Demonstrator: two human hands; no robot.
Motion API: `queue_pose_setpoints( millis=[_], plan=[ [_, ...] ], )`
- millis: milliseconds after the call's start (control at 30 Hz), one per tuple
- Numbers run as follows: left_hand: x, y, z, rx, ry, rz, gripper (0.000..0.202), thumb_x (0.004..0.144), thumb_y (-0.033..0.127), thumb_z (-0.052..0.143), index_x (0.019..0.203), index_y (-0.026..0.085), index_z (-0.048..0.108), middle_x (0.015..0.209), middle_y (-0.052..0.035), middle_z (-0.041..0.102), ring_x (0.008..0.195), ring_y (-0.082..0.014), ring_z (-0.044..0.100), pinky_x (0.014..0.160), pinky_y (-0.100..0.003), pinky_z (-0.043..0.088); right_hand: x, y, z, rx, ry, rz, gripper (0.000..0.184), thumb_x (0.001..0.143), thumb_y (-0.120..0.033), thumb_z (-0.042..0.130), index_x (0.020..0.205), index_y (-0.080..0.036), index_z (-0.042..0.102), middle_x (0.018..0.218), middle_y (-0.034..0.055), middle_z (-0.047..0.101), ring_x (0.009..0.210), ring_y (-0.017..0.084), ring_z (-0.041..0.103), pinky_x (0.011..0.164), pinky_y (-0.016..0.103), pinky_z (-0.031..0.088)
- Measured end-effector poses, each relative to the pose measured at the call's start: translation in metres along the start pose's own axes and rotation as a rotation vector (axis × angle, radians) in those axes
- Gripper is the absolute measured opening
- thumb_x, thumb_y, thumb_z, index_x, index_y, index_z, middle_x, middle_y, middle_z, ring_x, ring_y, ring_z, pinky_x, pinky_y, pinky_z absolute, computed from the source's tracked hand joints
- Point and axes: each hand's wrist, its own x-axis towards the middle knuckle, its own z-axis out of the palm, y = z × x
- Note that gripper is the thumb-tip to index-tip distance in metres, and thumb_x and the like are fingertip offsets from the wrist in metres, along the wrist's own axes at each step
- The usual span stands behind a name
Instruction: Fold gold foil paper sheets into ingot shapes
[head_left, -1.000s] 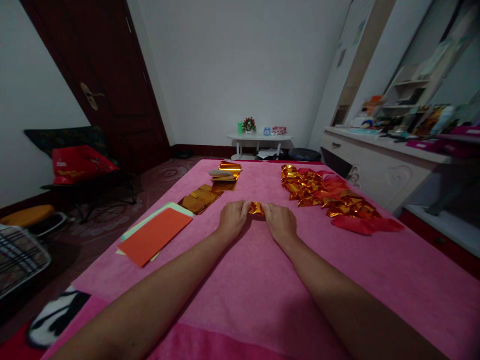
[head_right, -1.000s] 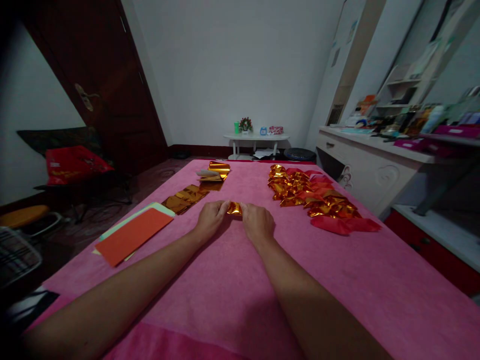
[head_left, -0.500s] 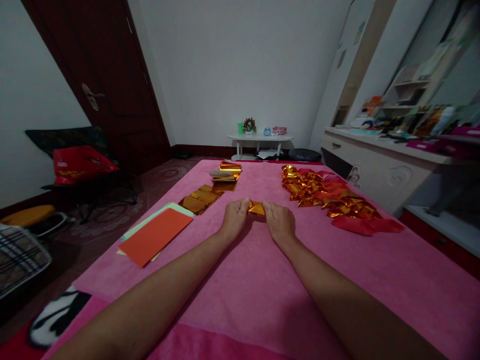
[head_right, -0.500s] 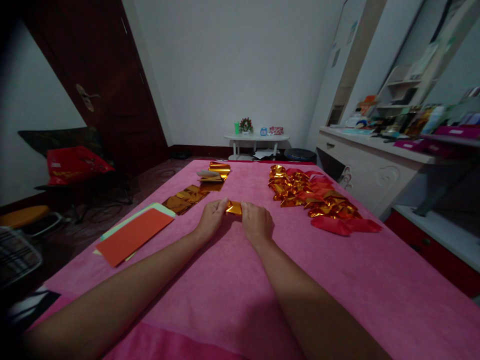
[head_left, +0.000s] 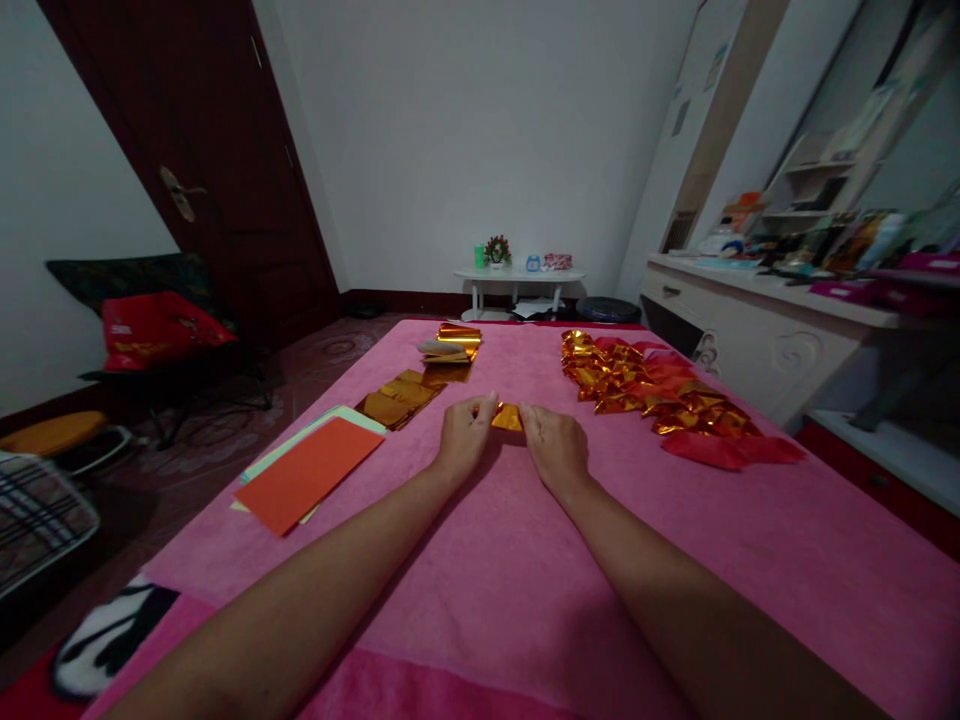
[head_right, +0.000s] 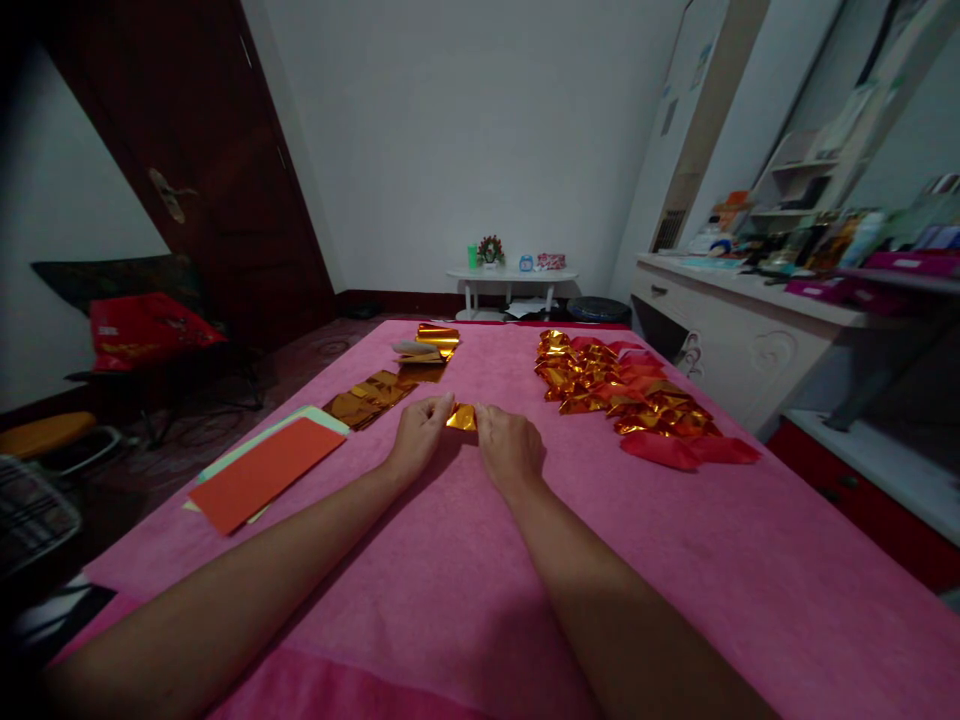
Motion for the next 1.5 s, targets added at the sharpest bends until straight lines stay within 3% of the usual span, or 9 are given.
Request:
queue_pose_setpoints(
  millis=[200,567,767,900,1067,1133,1233,1333,1500],
  plan=[
    [-0.001,0.003,0.001,-0.107,0.012,-0.003,0.042,0.087,0.047,0.038,0.059,0.016,0.043,0.058,0.0027,0.039,0.057,-0.0098,0.037,0.054,-0.022,0.028,-0.001,-0.001,-0.001,0.028,-0.002,0.02,0.05,0.096,-0.043,0.024,0.092,-0.023,0.07,0.079,0.0082,0.071,0.071,0.018,0.062,0.059,0.026,0.033],
    [-0.008,0.007,0.001,0.151,-0.053,0.054,0.05,0.088,0.049,0.036,0.054,0.015,0.048,0.051,0.0026,0.038,0.051,-0.0097,0.038,0.052,-0.023,0.025,0.001,0.005,0.001,0.231,0.054,0.132,0.053,0.094,-0.049,0.026,0.083,-0.022,0.07,0.073,0.0065,0.069,0.065,0.015,0.058,0.056,0.024,0.031],
    [-0.007,0.004,0.004,-0.079,-0.049,-0.009,0.05,0.088,0.05,0.038,0.057,0.013,0.051,0.054,0.0015,0.042,0.053,-0.0095,0.038,0.051,-0.022,0.027,0.001,0.005,0.004,0.226,0.063,0.116,0.051,0.094,-0.048,0.028,0.084,-0.022,0.071,0.073,0.0066,0.069,0.064,0.015,0.057,0.056,0.024,0.03],
    [-0.006,0.005,0.002,-0.2,0.003,-0.044,0.05,0.086,0.052,0.041,0.06,0.012,0.054,0.056,0.0006,0.047,0.054,-0.0097,0.041,0.051,-0.022,0.029,0.0,0.004,0.005,0.273,0.087,0.03,0.047,0.094,-0.044,0.03,0.083,-0.021,0.07,0.071,0.0055,0.068,0.063,0.015,0.056,0.056,0.024,0.031],
    [-0.003,0.0,0.0,-0.281,0.081,-0.043,0.048,0.088,0.052,0.039,0.063,0.014,0.053,0.056,0.0007,0.049,0.053,-0.0098,0.043,0.051,-0.021,0.033,0.002,0.008,0.008,0.358,0.145,0.051,0.049,0.094,-0.046,0.03,0.074,-0.019,0.066,0.061,0.003,0.061,0.057,0.014,0.05,0.053,0.023,0.029],
    [-0.001,-0.003,0.002,-0.358,0.023,-0.045,0.036,0.087,0.046,0.044,0.077,0.014,0.058,0.063,0.0,0.055,0.052,-0.009,0.046,0.051,-0.02,0.036,0.003,0.01,0.011,0.444,0.149,0.043,0.049,0.093,-0.047,0.029,0.073,-0.019,0.064,0.059,0.0017,0.058,0.055,0.014,0.049,0.052,0.023,0.03],
    [0.0,-0.006,0.007,-0.437,-0.158,-0.048,0.028,0.078,0.034,0.058,0.098,0.014,0.06,0.077,-0.0028,0.062,0.056,-0.0093,0.052,0.054,-0.02,0.041,0.006,0.013,0.015,0.556,0.119,0.007,0.046,0.092,-0.047,0.031,0.071,-0.019,0.061,0.059,0.0007,0.057,0.055,0.013,0.049,0.05,0.022,0.031],
    [0.0,-0.006,0.008,-0.408,-0.25,-0.048,0.023,0.073,0.029,0.062,0.086,0.011,0.064,0.075,-0.0038,0.063,0.062,-0.0111,0.054,0.058,-0.021,0.042,0.008,0.018,0.018,0.601,0.069,-0.005,0.041,0.09,-0.045,0.037,0.066,-0.019,0.058,0.056,-0.001,0.055,0.053,0.012,0.048,0.05,0.021,0.032],
    [0.001,-0.006,0.002,-0.277,-0.216,-0.05,0.027,0.077,0.031,0.054,0.063,0.009,0.064,0.056,-0.0001,0.055,0.053,-0.0086,0.046,0.052,-0.019,0.034,0.012,0.023,0.022,0.632,0.029,-0.038,0.033,0.086,-0.038,0.044,0.064,-0.017,0.058,0.055,-0.0027,0.053,0.054,0.011,0.05,0.052,0.02,0.034]
  ],
)
